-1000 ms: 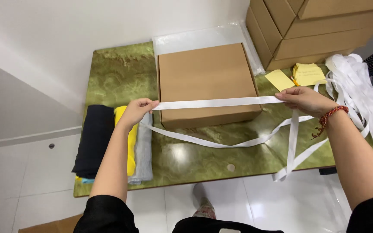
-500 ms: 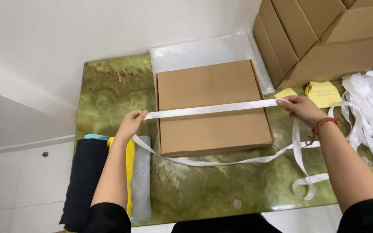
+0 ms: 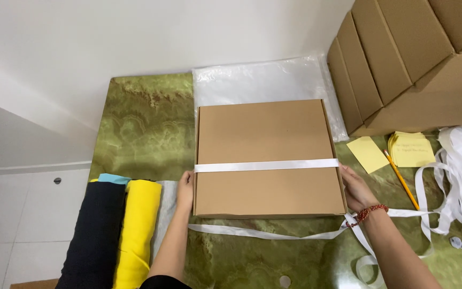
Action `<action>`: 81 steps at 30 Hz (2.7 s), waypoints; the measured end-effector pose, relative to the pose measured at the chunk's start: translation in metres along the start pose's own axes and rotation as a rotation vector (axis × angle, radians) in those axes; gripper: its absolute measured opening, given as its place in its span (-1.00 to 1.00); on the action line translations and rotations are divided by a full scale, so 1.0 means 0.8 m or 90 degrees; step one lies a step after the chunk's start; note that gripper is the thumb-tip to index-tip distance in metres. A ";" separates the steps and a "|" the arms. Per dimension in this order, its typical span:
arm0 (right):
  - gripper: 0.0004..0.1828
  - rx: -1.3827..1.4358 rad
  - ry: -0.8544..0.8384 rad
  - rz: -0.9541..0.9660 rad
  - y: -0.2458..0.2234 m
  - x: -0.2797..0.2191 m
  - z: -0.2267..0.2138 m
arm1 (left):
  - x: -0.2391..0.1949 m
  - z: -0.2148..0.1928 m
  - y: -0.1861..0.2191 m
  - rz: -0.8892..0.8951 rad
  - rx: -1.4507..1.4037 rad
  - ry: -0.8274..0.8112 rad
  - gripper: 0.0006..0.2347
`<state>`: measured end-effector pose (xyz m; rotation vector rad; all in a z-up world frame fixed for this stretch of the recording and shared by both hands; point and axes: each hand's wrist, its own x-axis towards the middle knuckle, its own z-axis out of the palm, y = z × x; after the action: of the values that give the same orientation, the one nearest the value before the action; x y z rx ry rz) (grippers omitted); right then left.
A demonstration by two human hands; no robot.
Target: The person takes a black garment from a clothing rack, folds it on a table, and places it into a clear plastic bag. They then put the bagged garment into a cardboard box, close the box, and tie it with a white ribbon.
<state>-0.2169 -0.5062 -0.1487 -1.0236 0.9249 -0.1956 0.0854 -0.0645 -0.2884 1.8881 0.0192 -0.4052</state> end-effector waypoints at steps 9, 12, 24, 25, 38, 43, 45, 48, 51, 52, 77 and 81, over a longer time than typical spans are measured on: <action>-0.48 0.090 -0.029 0.011 -0.003 -0.062 -0.016 | -0.144 -0.054 0.163 -0.137 -0.166 -0.109 -0.77; -0.55 0.148 -0.056 -0.015 -0.009 -0.083 -0.021 | -0.154 -0.071 0.183 -0.106 -0.189 -0.140 -0.50; -0.80 0.323 -0.212 -0.066 -0.060 -0.135 -0.004 | -0.192 -0.080 0.270 -0.059 -0.357 -0.096 -0.81; -0.91 0.333 -0.220 -0.076 -0.066 -0.136 0.004 | -0.193 -0.077 0.278 -0.088 -0.350 -0.059 -0.82; -0.74 0.295 0.083 -0.141 0.001 -0.146 0.065 | -0.232 -0.021 0.223 0.019 -0.628 0.097 -0.78; -0.73 0.251 0.150 -0.192 0.027 -0.159 0.111 | -0.248 0.026 0.188 0.035 -0.517 0.076 -0.84; -0.76 0.219 0.166 -0.205 0.024 -0.177 0.129 | -0.257 0.039 0.185 0.039 -0.435 0.082 -0.81; -0.82 0.145 0.222 -0.229 0.032 -0.179 0.135 | -0.273 0.055 0.193 0.050 -0.409 0.067 -0.80; -0.82 0.124 0.228 -0.231 0.060 -0.134 0.110 | -0.282 0.075 0.196 0.059 -0.409 0.024 -0.82; -0.81 0.159 0.186 -0.219 0.059 -0.135 0.113 | -0.288 0.078 0.201 0.057 -0.393 0.003 -0.84; -0.84 0.227 0.122 -0.327 0.072 -0.162 0.164 | -0.337 0.087 0.276 0.160 -0.286 -0.377 -0.77; -0.81 0.088 0.159 -0.341 0.071 -0.207 0.212 | -0.321 0.101 0.268 0.265 -0.250 -0.402 -0.59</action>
<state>-0.2091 -0.2767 -0.0674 -1.1171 0.8287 -0.8394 -0.1325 -0.1669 -0.0430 1.2706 -0.6573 -0.6375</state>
